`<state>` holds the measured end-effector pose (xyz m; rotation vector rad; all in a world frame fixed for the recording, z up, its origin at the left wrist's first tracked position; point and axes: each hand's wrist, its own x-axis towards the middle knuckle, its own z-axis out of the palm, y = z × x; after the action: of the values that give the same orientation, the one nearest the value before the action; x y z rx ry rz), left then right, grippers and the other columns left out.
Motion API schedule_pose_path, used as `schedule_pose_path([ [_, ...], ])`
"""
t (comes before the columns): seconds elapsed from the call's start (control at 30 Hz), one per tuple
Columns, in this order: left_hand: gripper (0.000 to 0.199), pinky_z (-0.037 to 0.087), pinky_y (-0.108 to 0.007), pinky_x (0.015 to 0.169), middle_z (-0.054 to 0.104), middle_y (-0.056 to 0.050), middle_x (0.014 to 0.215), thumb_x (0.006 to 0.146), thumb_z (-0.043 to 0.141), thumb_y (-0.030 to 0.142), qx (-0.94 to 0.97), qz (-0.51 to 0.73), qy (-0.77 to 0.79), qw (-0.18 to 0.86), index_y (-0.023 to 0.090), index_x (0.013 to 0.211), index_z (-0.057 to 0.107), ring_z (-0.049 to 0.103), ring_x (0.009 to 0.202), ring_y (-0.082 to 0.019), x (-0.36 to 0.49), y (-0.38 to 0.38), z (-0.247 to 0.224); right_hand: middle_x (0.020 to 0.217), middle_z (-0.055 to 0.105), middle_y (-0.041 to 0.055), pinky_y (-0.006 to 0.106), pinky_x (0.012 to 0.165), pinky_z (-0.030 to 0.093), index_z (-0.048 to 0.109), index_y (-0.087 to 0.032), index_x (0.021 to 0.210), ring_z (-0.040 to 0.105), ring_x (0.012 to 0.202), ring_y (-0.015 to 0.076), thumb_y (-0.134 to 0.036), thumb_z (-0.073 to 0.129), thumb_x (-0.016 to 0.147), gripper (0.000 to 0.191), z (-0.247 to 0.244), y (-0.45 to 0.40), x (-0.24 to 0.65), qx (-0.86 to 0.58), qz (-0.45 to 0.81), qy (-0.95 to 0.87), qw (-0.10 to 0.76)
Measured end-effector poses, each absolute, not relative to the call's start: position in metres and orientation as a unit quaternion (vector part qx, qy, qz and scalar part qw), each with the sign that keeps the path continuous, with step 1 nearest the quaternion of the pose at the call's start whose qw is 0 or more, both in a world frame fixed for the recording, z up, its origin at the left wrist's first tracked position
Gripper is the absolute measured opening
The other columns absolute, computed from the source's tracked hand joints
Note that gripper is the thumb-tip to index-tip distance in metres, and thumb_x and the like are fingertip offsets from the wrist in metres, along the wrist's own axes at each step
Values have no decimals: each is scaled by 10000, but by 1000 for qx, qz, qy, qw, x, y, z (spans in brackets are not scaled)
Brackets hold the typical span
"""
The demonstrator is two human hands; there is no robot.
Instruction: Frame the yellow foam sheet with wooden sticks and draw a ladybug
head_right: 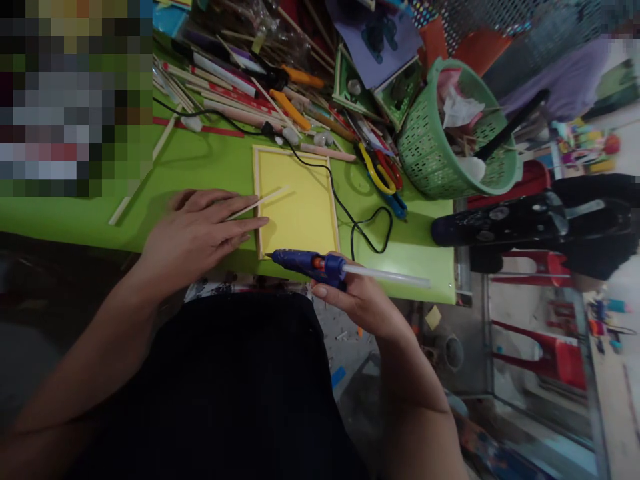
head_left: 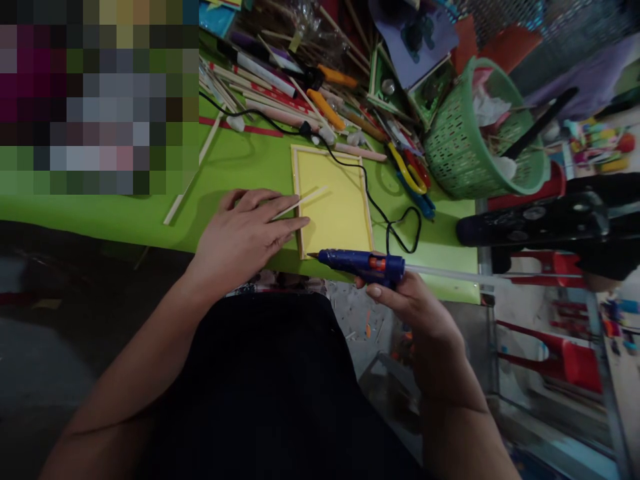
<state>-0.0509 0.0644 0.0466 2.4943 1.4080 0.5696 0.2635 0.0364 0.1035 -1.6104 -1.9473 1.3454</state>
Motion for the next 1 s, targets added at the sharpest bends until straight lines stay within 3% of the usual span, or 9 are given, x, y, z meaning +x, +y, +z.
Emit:
schedule_pose_path([
  [0.3,368,463,-572,1097,626,11,1559,1109,467,277,850,202,479,82,397,1392,669,564,1391,-306,-50,65,43,922,727,56,375,818,568,762,-233,993,672,866,235,-638,743,907,414,104,37,266,-556,450,-688,125],
  [0.5,385,467,-579,1094,625,8,1559,1099,473,272,852,196,480,80,402,1408,663,561,1394,-315,-50,65,43,1005,751,68,387,881,579,766,-242,1123,702,976,257,-628,733,923,436,105,37,260,-543,466,-684,143],
  [0.7,369,448,-548,1115,631,16,1554,1103,466,283,847,197,486,87,394,1388,672,555,1401,-305,-49,64,44,923,712,44,349,798,535,733,-224,979,660,867,221,-637,723,925,416,103,37,263,-550,449,-692,127],
  [1.0,361,442,-568,1126,626,12,1559,1105,464,274,844,205,485,99,381,1378,674,545,1404,-310,-49,64,45,924,699,45,353,784,511,710,-234,937,637,850,213,-672,698,930,438,105,36,263,-547,449,-695,129],
])
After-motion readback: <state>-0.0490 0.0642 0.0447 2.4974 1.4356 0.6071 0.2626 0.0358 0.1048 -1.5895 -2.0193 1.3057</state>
